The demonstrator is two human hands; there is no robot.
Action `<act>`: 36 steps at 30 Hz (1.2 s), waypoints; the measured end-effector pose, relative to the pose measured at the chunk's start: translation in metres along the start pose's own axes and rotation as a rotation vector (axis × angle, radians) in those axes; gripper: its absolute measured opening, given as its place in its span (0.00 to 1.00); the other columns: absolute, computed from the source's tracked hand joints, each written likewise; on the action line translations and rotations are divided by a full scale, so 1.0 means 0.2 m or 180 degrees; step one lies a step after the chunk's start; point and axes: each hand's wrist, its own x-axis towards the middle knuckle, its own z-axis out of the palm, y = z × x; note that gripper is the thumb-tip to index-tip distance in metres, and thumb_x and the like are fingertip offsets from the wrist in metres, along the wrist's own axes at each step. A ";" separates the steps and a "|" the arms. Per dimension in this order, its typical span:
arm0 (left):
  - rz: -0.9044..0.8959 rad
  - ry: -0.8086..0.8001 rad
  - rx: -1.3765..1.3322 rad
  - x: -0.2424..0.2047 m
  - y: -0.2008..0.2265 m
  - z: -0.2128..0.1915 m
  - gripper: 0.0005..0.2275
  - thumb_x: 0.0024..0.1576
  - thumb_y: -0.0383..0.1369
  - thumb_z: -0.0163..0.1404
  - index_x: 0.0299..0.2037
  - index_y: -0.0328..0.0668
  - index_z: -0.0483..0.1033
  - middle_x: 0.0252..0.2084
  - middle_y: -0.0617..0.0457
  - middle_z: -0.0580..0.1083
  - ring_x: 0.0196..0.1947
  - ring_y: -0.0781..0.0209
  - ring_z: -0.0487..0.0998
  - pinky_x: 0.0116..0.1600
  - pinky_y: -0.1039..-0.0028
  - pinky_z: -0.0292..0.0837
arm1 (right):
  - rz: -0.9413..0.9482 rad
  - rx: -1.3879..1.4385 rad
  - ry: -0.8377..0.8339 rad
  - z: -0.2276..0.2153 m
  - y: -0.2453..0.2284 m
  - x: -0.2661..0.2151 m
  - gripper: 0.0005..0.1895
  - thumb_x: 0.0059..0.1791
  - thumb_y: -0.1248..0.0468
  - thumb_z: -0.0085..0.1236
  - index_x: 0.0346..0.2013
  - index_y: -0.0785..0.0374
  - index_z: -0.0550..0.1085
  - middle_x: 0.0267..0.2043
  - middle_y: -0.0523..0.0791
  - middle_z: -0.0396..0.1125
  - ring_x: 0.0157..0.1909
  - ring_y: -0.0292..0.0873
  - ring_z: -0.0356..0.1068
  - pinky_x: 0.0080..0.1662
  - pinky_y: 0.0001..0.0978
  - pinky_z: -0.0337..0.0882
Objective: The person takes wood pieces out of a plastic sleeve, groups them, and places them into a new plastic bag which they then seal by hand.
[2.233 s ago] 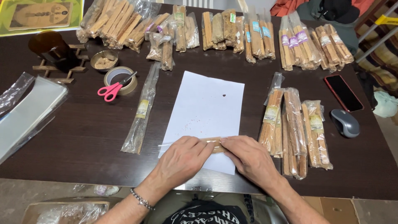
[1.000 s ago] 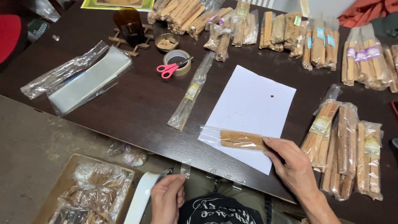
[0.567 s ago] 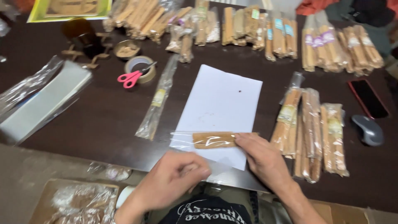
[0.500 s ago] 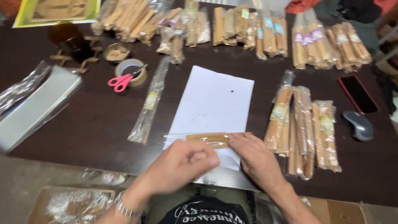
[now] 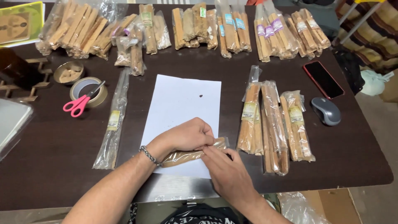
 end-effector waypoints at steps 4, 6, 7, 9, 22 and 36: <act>-0.0102 0.0224 0.0137 0.01 -0.01 0.02 0.14 0.54 0.31 0.53 0.15 0.44 0.67 0.15 0.61 0.60 0.18 0.69 0.56 0.26 0.74 0.50 | 0.0075 -0.0237 -0.0260 0.02 -0.02 -0.04 0.16 0.54 0.64 0.53 0.56 0.67 0.71 0.63 0.49 0.68 0.67 0.48 0.65 0.59 0.49 0.62; -0.0086 0.0226 0.0111 0.02 -0.01 0.02 0.13 0.54 0.31 0.53 0.16 0.43 0.69 0.15 0.60 0.62 0.18 0.69 0.58 0.26 0.75 0.51 | 0.0092 -0.0273 -0.0272 0.01 -0.03 -0.04 0.18 0.54 0.63 0.54 0.57 0.67 0.71 0.64 0.49 0.68 0.67 0.48 0.65 0.60 0.49 0.62; -0.0070 0.0233 0.0084 0.02 -0.02 0.02 0.13 0.54 0.31 0.53 0.16 0.43 0.72 0.15 0.60 0.64 0.19 0.69 0.59 0.27 0.76 0.53 | 0.0104 -0.0309 -0.0283 0.00 -0.04 -0.04 0.19 0.53 0.63 0.55 0.58 0.67 0.70 0.65 0.50 0.67 0.68 0.47 0.64 0.61 0.50 0.61; -0.0056 0.0213 0.0010 0.04 -0.03 0.02 0.12 0.54 0.30 0.53 0.17 0.43 0.73 0.15 0.60 0.65 0.18 0.70 0.59 0.26 0.77 0.52 | 0.0097 -0.0359 -0.0335 0.00 -0.05 -0.05 0.21 0.53 0.61 0.56 0.57 0.67 0.70 0.66 0.50 0.66 0.69 0.48 0.63 0.61 0.51 0.61; 0.2124 0.1009 0.2764 0.03 -0.13 -0.03 0.08 0.60 0.31 0.46 0.39 0.50 0.81 0.37 0.57 0.76 0.38 0.50 0.76 0.33 0.57 0.68 | 0.0086 -0.0149 -0.0304 -0.01 -0.06 -0.04 0.24 0.52 0.58 0.59 0.58 0.69 0.70 0.68 0.54 0.64 0.72 0.53 0.60 0.63 0.53 0.60; 0.3390 0.1137 0.4607 0.06 -0.19 0.00 0.04 0.59 0.25 0.51 0.36 0.49 0.75 0.25 0.59 0.70 0.24 0.57 0.73 0.21 0.63 0.65 | 0.0219 0.0057 -0.0372 -0.05 -0.07 -0.01 0.24 0.52 0.59 0.56 0.60 0.67 0.68 0.63 0.51 0.66 0.61 0.49 0.66 0.61 0.48 0.59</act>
